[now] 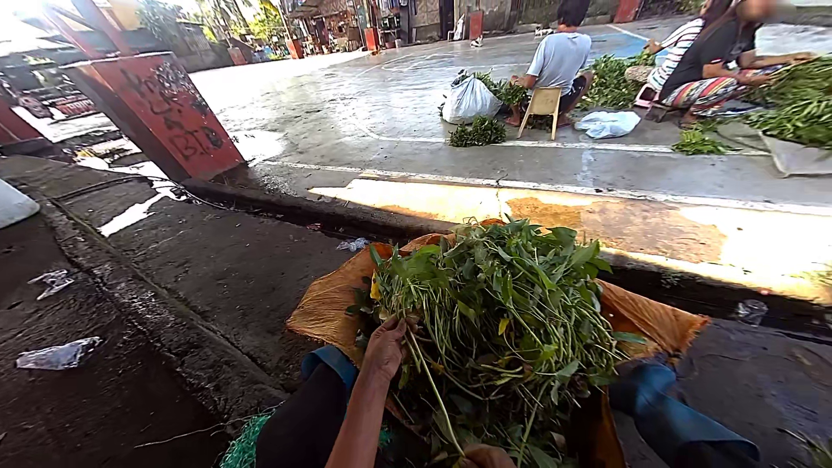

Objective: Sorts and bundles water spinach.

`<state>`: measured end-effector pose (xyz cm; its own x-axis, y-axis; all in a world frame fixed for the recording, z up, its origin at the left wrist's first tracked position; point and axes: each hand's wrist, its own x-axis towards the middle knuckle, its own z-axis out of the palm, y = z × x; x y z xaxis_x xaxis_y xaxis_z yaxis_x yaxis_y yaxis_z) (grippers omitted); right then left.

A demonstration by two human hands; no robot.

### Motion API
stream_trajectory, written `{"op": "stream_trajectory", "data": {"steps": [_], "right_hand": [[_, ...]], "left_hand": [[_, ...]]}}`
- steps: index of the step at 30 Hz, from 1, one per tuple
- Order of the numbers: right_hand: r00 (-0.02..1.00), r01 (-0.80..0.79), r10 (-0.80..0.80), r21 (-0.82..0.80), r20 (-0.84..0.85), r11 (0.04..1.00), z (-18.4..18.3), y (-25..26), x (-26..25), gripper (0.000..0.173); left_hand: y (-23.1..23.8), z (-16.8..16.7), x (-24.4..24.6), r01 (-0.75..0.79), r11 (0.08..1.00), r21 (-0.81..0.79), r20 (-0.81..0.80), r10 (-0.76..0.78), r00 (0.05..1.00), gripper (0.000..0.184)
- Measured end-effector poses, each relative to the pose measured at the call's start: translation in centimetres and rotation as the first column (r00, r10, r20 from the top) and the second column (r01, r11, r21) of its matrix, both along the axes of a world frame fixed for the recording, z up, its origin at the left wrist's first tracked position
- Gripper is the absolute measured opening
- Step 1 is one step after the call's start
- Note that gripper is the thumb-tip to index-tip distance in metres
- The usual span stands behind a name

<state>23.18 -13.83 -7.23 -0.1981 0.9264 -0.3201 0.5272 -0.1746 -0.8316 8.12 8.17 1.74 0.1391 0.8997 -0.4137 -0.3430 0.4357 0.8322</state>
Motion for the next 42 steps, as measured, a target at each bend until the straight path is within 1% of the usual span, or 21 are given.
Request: {"op": "stream_trajectory", "data": {"steps": [1,2,4,6,9,10,11,13,14,15,16,18,19,22,24,26,28,32,37,40,42], "right_hand": [[0.986,0.167,-0.163,0.133,-0.041,0.977,-0.1,-0.4,0.2,0.034],[0.949,0.314,-0.296,0.273,-0.108,0.909,0.2,-0.6,0.3,0.029],[0.860,0.510,-0.445,0.456,-0.250,0.730,1.9,-0.1,1.1,0.023],[0.766,0.640,-0.520,0.515,-0.377,0.570,4.4,0.8,2.3,0.024],[0.579,0.815,-0.574,0.439,-0.580,0.379,7.7,0.9,4.6,0.028],[0.559,0.829,-0.593,0.411,-0.579,0.380,8.5,0.5,5.8,0.028],[0.601,0.799,-0.612,0.393,-0.514,0.455,8.9,0.1,7.2,0.028],[0.838,0.545,-0.515,0.311,-0.180,0.779,8.6,-0.7,9.4,0.030],[0.928,0.364,-0.372,0.194,0.006,0.911,8.5,-0.4,10.1,0.045],[0.953,0.248,-0.261,0.098,0.155,0.964,8.1,0.5,10.4,0.060],[0.928,0.229,-0.250,0.106,0.276,0.968,7.5,1.6,10.5,0.064],[0.821,0.262,-0.369,0.287,0.435,0.922,6.3,4.1,11.1,0.039],[0.784,0.275,-0.411,0.333,0.465,0.902,6.0,5.6,11.8,0.033],[0.745,0.263,-0.344,0.222,0.571,0.939,6.5,8.8,13.3,0.042],[0.742,0.289,-0.493,0.447,0.454,0.846,7.3,8.9,11.9,0.031],[0.744,0.307,-0.609,0.668,0.275,0.678,7.8,8.2,9.7,0.025],[0.761,0.334,-0.633,0.749,0.145,0.573,7.3,7.6,7.5,0.024],[0.782,0.392,-0.623,0.783,-0.007,0.483,5.1,6.7,3.7,0.031],[0.782,0.406,-0.616,0.828,-0.097,0.386,4.2,6.5,1.9,0.019],[0.762,0.512,-0.622,0.756,-0.181,0.407,4.4,6.8,1.7,0.018],[0.734,0.626,-0.627,0.616,-0.261,0.477,5.2,7.6,1.6,0.037]], "left_hand": [[0.4,-0.1,-0.3,-0.079,0.996,-0.038,0.027,0.080,0.996,0.018],[0.8,-0.4,-0.7,-0.143,0.985,-0.098,0.041,0.147,0.988,0.020],[0.7,-0.9,-1.1,-0.190,0.956,-0.225,0.044,0.205,0.978,0.019],[0.1,-1.5,-0.9,-0.238,0.916,-0.323,0.070,0.274,0.959,0.018],[0.0,-2.4,-2.0,-0.360,0.858,-0.366,0.134,0.432,0.892,0.016],[0.3,-2.6,-2.8,-0.409,0.840,-0.356,0.137,0.480,0.866,0.015],[0.5,-2.5,-3.6,-0.442,0.832,-0.337,0.134,0.507,0.852,0.014],[0.8,-2.0,-5.0,-0.466,0.827,-0.314,0.131,0.524,0.841,0.014],[0.8,-1.7,-5.4,-0.465,0.829,-0.311,0.131,0.522,0.843,0.015],[0.8,-1.3,-5.4,-0.456,0.836,-0.307,0.136,0.513,0.848,0.014],[0.8,-0.9,-5.3,-0.445,0.843,-0.302,0.141,0.502,0.853,0.014],[0.4,-0.6,-4.7,-0.414,0.860,-0.299,0.134,0.467,0.874,0.015],[0.1,-0.6,-4.2,-0.394,0.871,-0.295,0.121,0.443,0.888,0.013],[-0.9,-1.1,-2.1,-0.290,0.923,-0.253,0.082,0.319,0.944,0.012],[-1.7,-1.5,-0.3,-0.217,0.953,-0.211,0.063,0.235,0.970,0.014],[-2.7,-1.8,1.5,-0.113,0.976,-0.186,0.062,0.127,0.990,0.015],[-4.1,-1.6,3.2,0.022,0.989,-0.145,0.048,-0.016,0.999,0.019],[-6.6,-0.6,6.1,0.210,0.978,0.012,0.046,-0.210,0.977,0.023],[-7.6,-0.8,6.8,0.262,0.955,0.138,0.010,-0.266,0.964,0.022],[-7.7,-0.6,6.5,0.247,0.961,0.122,0.020,-0.251,0.968,0.019],[-7.8,-0.6,6.5,0.234,0.964,0.124,0.034,-0.240,0.970,0.015]]}}
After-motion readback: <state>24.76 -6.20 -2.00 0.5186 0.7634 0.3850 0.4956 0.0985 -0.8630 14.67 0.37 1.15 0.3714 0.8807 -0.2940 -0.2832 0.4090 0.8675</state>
